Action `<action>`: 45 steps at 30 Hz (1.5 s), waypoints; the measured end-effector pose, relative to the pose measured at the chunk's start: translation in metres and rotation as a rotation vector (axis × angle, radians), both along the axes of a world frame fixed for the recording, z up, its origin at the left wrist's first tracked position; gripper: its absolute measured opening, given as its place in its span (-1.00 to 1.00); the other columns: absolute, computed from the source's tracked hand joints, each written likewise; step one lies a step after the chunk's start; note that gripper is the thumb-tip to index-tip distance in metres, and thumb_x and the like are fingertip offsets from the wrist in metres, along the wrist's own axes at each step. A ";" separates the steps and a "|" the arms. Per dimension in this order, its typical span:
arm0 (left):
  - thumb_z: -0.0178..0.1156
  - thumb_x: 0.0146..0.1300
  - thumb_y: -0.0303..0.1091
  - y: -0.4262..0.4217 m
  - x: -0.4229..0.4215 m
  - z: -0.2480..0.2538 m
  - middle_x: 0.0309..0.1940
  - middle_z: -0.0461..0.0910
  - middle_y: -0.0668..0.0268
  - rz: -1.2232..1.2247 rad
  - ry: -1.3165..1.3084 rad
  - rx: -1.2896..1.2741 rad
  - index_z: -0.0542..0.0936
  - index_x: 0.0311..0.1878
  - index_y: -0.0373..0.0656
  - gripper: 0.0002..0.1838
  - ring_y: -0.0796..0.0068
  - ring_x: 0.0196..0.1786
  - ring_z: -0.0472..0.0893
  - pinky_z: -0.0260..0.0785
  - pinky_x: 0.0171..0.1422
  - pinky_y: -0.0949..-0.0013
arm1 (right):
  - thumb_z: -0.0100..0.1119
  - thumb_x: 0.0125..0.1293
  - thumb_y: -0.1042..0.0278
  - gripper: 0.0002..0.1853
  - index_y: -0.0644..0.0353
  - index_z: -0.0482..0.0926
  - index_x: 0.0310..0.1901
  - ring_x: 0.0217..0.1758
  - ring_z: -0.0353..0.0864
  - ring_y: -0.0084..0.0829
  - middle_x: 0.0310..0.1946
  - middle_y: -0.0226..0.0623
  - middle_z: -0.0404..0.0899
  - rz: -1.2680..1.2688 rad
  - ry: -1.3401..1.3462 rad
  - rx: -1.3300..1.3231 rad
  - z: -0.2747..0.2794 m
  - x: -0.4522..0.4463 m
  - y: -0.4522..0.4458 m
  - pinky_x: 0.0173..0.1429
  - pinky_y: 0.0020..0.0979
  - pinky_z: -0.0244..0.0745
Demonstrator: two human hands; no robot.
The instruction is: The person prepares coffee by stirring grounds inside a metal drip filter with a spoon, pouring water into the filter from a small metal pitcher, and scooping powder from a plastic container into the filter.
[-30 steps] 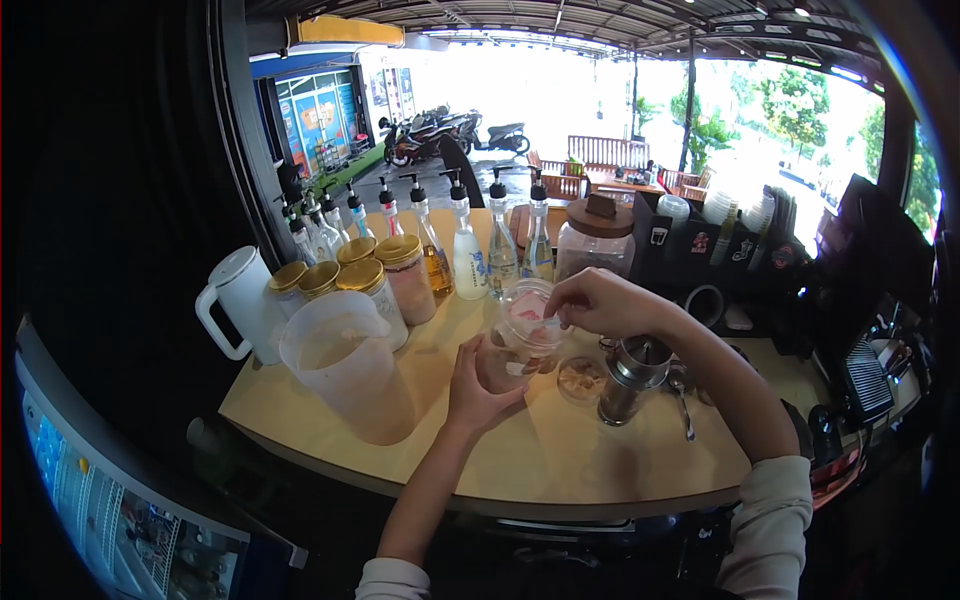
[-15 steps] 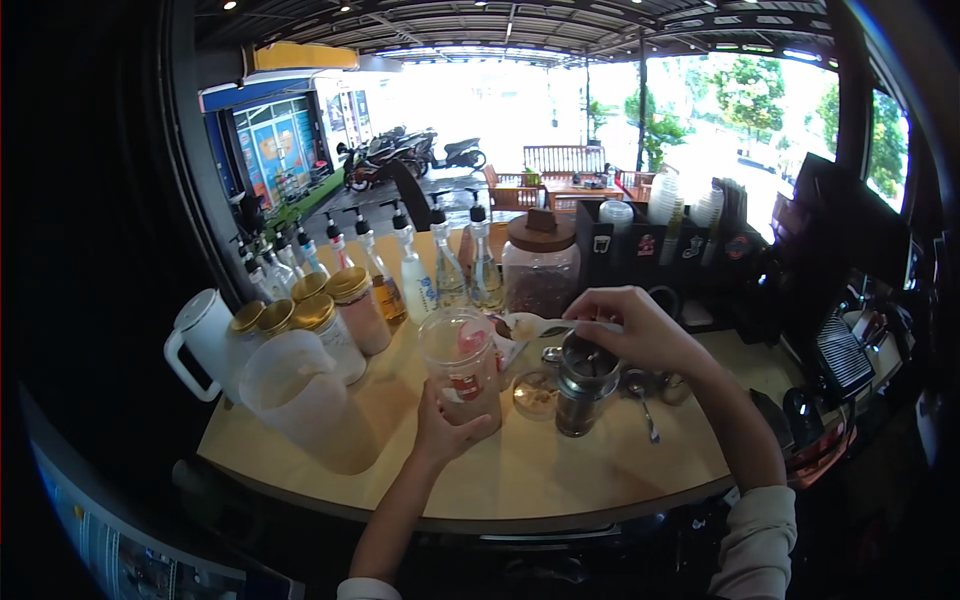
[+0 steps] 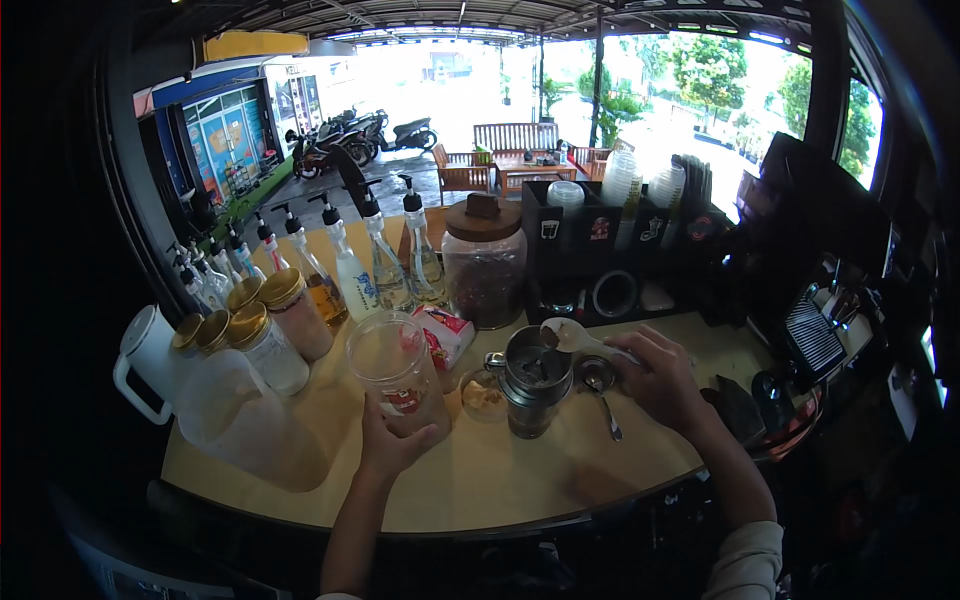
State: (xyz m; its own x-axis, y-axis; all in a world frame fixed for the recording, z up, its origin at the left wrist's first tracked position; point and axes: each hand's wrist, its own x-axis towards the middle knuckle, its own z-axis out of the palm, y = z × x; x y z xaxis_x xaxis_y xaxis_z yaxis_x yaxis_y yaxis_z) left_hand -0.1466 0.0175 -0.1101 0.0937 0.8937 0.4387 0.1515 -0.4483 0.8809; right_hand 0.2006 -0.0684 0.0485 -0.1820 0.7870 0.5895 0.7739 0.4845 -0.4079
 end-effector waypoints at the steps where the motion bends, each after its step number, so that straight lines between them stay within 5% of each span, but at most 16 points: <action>1: 0.56 -0.24 -0.30 0.001 0.000 -0.002 0.07 0.45 0.11 0.001 0.030 0.013 0.22 0.22 -0.28 -0.06 0.30 0.13 0.52 0.42 0.20 0.25 | 0.14 0.25 0.54 -0.82 0.26 0.56 -0.10 -0.31 0.64 -0.19 -0.31 -0.19 0.56 0.000 0.027 0.027 -0.001 -0.001 0.000 -0.26 -0.30 0.53; 7: 0.55 -0.21 -0.39 -0.007 0.009 0.011 0.07 0.45 0.10 -0.063 -0.124 -0.030 0.22 0.22 -0.29 -0.09 0.29 0.12 0.53 0.45 0.17 0.25 | 0.15 0.24 0.56 -0.81 0.24 0.56 -0.10 -0.32 0.63 -0.20 -0.30 -0.19 0.56 0.014 0.040 0.092 -0.005 -0.004 0.006 -0.25 -0.30 0.52; 19: 0.57 -0.20 -0.22 0.001 0.004 -0.007 0.05 0.48 0.17 -0.002 -0.061 0.027 0.26 0.20 -0.26 -0.09 0.32 0.12 0.51 0.42 0.18 0.25 | 0.13 0.24 0.56 -0.77 0.19 0.56 -0.06 -0.38 0.62 -0.26 -0.31 -0.26 0.55 -0.019 0.003 0.203 -0.017 -0.004 0.013 -0.31 -0.32 0.52; 33: 0.57 -0.22 -0.30 -0.001 0.005 -0.007 0.08 0.45 0.15 -0.013 -0.071 0.001 0.24 0.22 -0.26 -0.07 0.30 0.15 0.51 0.39 0.22 0.25 | 0.12 0.26 0.57 -0.74 0.22 0.54 -0.01 -0.41 0.59 -0.26 -0.30 -0.21 0.55 -0.046 -0.029 0.250 -0.027 0.004 -0.007 -0.38 -0.33 0.47; 45: 0.56 -0.22 -0.33 -0.003 0.004 -0.003 0.07 0.45 0.09 0.024 -0.006 0.018 0.25 0.18 -0.28 -0.11 0.28 0.15 0.51 0.41 0.20 0.23 | 0.12 0.13 0.67 -0.59 0.22 0.48 0.06 -0.29 0.59 -0.22 -0.28 -0.21 0.52 0.074 -0.184 0.239 -0.031 -0.007 -0.017 -0.32 -0.29 0.48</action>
State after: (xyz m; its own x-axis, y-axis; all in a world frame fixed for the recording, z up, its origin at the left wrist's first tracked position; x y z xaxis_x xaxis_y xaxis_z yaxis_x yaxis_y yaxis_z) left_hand -0.1428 0.0145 -0.1130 0.0696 0.8879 0.4548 0.1572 -0.4600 0.8739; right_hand 0.1933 -0.0855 0.0172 -0.3545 0.6106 0.7081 0.7831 0.6077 -0.1320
